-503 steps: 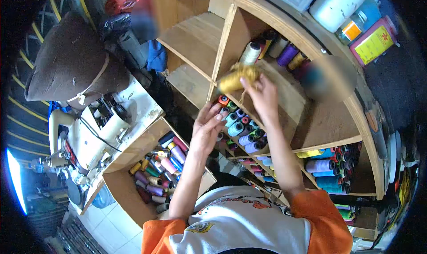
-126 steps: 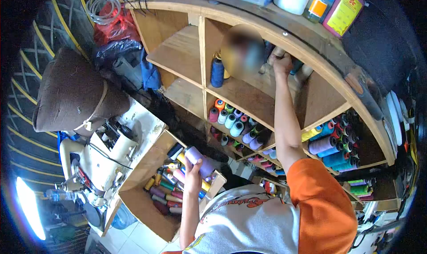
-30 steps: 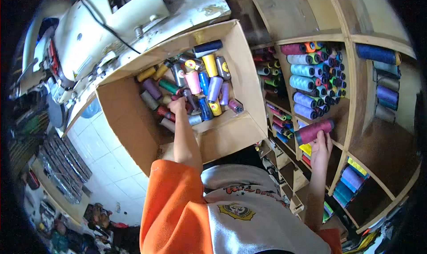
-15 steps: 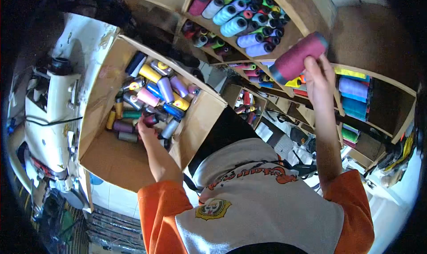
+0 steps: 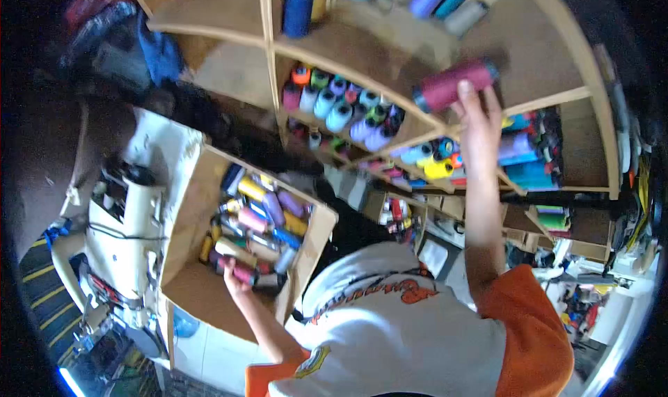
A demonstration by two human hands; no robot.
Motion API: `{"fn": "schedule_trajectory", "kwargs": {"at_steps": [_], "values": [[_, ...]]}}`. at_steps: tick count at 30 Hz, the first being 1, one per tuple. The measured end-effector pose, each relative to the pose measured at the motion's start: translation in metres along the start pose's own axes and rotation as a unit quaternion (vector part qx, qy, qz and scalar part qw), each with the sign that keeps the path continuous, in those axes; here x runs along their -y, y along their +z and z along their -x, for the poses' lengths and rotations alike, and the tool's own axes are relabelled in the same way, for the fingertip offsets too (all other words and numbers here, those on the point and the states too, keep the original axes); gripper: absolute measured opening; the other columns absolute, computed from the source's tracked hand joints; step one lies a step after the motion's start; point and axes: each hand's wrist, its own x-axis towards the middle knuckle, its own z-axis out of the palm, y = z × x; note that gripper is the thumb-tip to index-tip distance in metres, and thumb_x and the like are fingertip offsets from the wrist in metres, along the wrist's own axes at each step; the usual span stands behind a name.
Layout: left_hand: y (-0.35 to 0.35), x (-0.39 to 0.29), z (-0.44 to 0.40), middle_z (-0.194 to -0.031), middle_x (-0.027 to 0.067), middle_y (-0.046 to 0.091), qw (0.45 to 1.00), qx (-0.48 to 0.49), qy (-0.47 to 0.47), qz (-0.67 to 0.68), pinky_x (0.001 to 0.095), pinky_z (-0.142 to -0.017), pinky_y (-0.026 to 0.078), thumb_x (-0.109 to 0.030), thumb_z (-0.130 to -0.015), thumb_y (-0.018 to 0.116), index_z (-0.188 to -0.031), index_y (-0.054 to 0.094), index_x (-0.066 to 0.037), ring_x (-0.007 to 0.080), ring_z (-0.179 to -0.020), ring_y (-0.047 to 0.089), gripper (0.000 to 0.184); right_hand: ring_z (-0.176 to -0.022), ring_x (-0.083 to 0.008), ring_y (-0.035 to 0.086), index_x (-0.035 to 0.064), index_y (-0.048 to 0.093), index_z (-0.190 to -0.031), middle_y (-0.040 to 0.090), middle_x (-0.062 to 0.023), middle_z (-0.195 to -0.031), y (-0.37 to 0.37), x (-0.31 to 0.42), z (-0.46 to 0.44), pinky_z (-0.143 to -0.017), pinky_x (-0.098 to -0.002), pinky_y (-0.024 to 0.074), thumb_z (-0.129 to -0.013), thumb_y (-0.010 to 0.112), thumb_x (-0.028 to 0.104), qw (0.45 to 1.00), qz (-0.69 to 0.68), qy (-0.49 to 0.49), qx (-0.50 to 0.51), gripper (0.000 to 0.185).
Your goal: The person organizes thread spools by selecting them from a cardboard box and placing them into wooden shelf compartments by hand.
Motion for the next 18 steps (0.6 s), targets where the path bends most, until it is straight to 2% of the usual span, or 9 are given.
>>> {"fn": "schedule_trajectory", "kwargs": {"at_steps": [1, 5, 6, 7, 9, 12, 15, 16, 18], "values": [[0.001, -0.006, -0.001, -0.114, 0.0162, 0.054, 0.999, 0.033, 0.001, 0.014, 0.0459, -0.090, 0.046, -0.021, -0.070, 0.070, -0.127, 0.040, -0.004, 0.0305, -0.102, 0.056, 0.067, -0.096, -0.0115, 0.055, 0.0009, 0.053, -0.106, 0.059, -0.0059, -0.099, -0.003, -0.001, -0.010, -0.085, -0.0267, 0.0432, -0.087, 0.063, 0.019, 0.994, 0.093, -0.045, 0.046, 0.028], [0.063, -0.032, -0.005, -0.111, 0.0173, 0.055, 0.990, 0.132, 0.036, -0.030, 0.0492, -0.091, 0.045, -0.026, -0.066, 0.070, -0.126, 0.041, -0.002, 0.0321, -0.101, 0.056, 0.071, -0.093, -0.0139, 0.056, -0.0019, 0.051, -0.105, 0.059, -0.0092, -0.098, 0.011, -0.031, -0.052, -0.085, -0.0284, 0.0433, -0.087, 0.063, 0.016, 0.984, 0.105, -0.141, 0.031, 0.028], [0.084, -0.037, -0.006, -0.111, 0.0172, 0.056, 0.988, 0.146, 0.034, -0.033, 0.0486, -0.090, 0.045, -0.026, -0.065, 0.071, -0.125, 0.040, -0.001, 0.0320, -0.100, 0.056, 0.072, -0.095, -0.0154, 0.057, -0.0021, 0.050, -0.108, 0.059, -0.0097, -0.100, 0.020, -0.030, -0.065, -0.084, -0.0297, 0.0442, -0.087, 0.062, 0.015, 0.977, 0.142, -0.160, -0.004, 0.030], [0.106, -0.043, -0.007, -0.110, 0.0170, 0.056, 0.986, 0.159, 0.032, -0.035, 0.0480, -0.090, 0.045, -0.026, -0.064, 0.071, -0.125, 0.040, 0.000, 0.0320, -0.100, 0.056, 0.073, -0.096, -0.0221, 0.060, -0.0037, 0.049, -0.111, 0.061, -0.0140, -0.100, 0.032, -0.037, -0.082, -0.085, -0.0330, 0.0447, -0.085, 0.063, 0.017, 0.981, 0.047, -0.179, -0.058, 0.036], [0.127, -0.045, -0.019, -0.109, 0.0166, 0.055, 0.981, 0.173, 0.063, -0.057, 0.0440, -0.088, 0.047, -0.023, -0.060, 0.072, -0.123, 0.041, 0.002, 0.0311, -0.099, 0.057, 0.074, -0.098, -0.0317, 0.059, -0.0064, 0.048, -0.112, 0.061, -0.0212, -0.102, 0.018, -0.065, -0.136, -0.086, -0.0368, 0.0448, -0.082, 0.067, 0.021, 0.945, 0.245, -0.166, -0.138, 0.045], [0.163, -0.052, -0.015, -0.109, 0.0168, 0.055, 0.964, 0.238, 0.063, -0.101, 0.0420, -0.087, 0.048, -0.021, -0.060, 0.072, -0.121, 0.042, 0.002, 0.0299, -0.098, 0.057, 0.071, -0.088, -0.0285, 0.063, 0.0026, 0.054, -0.102, 0.064, -0.0149, -0.093, 0.021, -0.087, -0.185, -0.078, -0.0373, 0.0481, -0.075, 0.073, 0.018, 0.892, 0.325, -0.139, -0.281, 0.036], [0.142, -0.040, -0.029, -0.108, 0.0169, 0.055, 0.976, 0.190, 0.062, -0.091, 0.0442, -0.088, 0.048, -0.019, -0.060, 0.072, -0.121, 0.042, 0.002, 0.0308, -0.096, 0.058, 0.071, -0.089, -0.0322, 0.063, 0.0032, 0.055, -0.102, 0.065, -0.0169, -0.091, 0.030, -0.072, -0.191, -0.080, -0.0388, 0.0475, -0.072, 0.074, 0.017, 0.865, 0.375, -0.148, -0.297, 0.038], [0.132, -0.037, -0.033, -0.107, 0.0163, 0.056, 0.976, 0.185, 0.050, -0.103, 0.0458, -0.087, 0.048, -0.018, -0.060, 0.072, -0.121, 0.042, 0.001, 0.0314, -0.096, 0.059, 0.071, -0.089, -0.0315, 0.063, 0.0025, 0.055, -0.100, 0.064, -0.0176, -0.093, 0.025, -0.092, -0.211, -0.079, -0.0389, 0.0479, -0.070, 0.075, 0.022, 0.859, 0.373, -0.181, -0.300, 0.040], [0.140, -0.031, -0.025, -0.110, 0.0163, 0.056, 0.976, 0.183, 0.048, -0.104, 0.0480, -0.088, 0.048, -0.018, -0.060, 0.072, -0.123, 0.042, 0.001, 0.0323, -0.097, 0.059, 0.072, -0.089, -0.0318, 0.063, 0.0020, 0.056, -0.099, 0.064, -0.0184, -0.093, 0.029, -0.091, -0.217, -0.079, -0.0392, 0.0482, -0.069, 0.075, 0.023, 0.876, 0.334, -0.174, -0.302, 0.042]]}}
